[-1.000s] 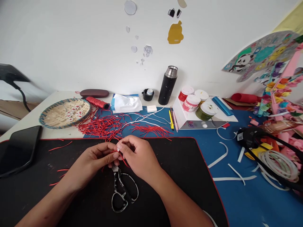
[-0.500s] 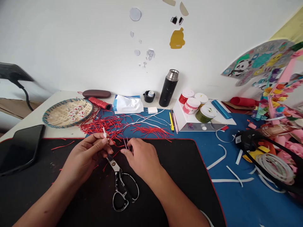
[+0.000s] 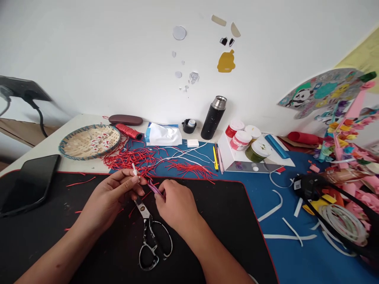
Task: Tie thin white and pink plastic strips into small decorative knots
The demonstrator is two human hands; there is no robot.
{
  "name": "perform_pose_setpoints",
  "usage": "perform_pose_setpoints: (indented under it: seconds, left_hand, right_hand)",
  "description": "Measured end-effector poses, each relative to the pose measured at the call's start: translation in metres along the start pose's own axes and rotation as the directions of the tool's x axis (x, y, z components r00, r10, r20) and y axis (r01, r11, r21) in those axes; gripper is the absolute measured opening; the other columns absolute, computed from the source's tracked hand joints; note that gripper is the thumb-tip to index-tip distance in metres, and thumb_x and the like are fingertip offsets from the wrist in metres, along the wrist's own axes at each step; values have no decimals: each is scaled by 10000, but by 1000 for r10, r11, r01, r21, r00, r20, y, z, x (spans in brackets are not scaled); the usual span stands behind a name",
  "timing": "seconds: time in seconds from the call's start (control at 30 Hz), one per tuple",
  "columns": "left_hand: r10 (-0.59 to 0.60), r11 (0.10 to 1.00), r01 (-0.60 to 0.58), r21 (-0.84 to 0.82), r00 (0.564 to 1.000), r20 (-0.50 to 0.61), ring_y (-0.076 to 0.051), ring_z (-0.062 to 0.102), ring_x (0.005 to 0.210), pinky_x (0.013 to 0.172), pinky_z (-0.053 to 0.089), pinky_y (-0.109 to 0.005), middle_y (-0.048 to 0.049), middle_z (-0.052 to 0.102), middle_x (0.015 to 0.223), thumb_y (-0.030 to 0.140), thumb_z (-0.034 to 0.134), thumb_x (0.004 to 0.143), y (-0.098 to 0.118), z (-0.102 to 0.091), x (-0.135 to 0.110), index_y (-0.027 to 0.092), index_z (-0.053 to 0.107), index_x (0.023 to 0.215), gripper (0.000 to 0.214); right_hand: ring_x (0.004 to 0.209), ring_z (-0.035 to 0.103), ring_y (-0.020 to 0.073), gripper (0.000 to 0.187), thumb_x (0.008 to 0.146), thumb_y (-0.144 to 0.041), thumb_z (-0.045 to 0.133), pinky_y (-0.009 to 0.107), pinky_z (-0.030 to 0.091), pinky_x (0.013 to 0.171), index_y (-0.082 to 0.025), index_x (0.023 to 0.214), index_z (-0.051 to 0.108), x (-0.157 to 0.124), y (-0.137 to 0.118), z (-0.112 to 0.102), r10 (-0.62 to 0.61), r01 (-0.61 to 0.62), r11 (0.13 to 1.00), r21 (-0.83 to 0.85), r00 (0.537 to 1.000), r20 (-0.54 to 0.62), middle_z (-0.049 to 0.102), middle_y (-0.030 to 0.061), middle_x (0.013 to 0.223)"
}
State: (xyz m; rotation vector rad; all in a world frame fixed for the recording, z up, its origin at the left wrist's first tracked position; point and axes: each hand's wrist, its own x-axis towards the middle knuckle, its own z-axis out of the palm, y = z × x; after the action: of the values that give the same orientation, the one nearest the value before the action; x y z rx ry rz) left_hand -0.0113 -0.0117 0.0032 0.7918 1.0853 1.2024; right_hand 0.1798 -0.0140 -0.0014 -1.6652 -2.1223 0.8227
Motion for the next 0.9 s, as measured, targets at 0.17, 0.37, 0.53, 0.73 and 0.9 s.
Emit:
perform_pose_setpoints:
  seconds: [0.17, 0.37, 0.53, 0.73, 0.9]
  left_hand:
    - [22, 1000, -22, -9, 999, -33, -167, 709, 627, 543, 523, -242, -58, 823, 851, 370, 929, 772, 1, 0, -1, 182, 712, 907, 317]
    - [24, 1000, -24, -1, 1000, -14, -165, 710, 639, 564, 511, -246, -46, 822, 865, 384, 904, 800, -1, -1, 1, 189, 711, 936, 306]
    - [-6, 999, 6, 33, 1000, -4, -173, 711, 658, 573, 509, -251, -42, 814, 857, 406, 909, 781, -4, -2, 1, 189, 713, 925, 325]
    - [22, 1000, -22, 8, 997, -67, -171, 705, 659, 570, 503, -250, -45, 807, 881, 412, 906, 779, -5, -5, 1, 189, 709, 929, 333]
    - [43, 999, -46, -16, 988, -149, -167, 678, 628, 534, 474, -243, -33, 778, 841, 431, 915, 752, -4, -6, 4, 186, 700, 931, 372]
  right_hand:
    - [747, 652, 184, 47, 930, -185, 666, 301, 427, 682, -218, 897, 661, 0, 0, -4, 11, -4, 985, 171, 999, -40, 746, 29, 882]
    - [673, 673, 175, 92, 952, -204, 589, 275, 453, 613, -220, 863, 606, 2, 4, -4, 60, -54, 930, 365, 998, -6, 709, 17, 780]
    - [524, 617, 125, 129, 1009, -296, 527, 245, 444, 521, -208, 951, 603, 2, 4, 1, 70, -111, 767, 631, 993, 91, 708, 2, 789]
    - [512, 396, 104, 233, 1020, -383, 537, 233, 286, 476, -187, 1031, 662, 3, 4, -4, 45, -46, 728, 684, 999, 20, 614, -21, 687]
    - [503, 300, 99, 334, 992, -491, 576, 248, 205, 462, -181, 1088, 653, 6, 5, -11, 111, -65, 613, 788, 994, -4, 487, -50, 675]
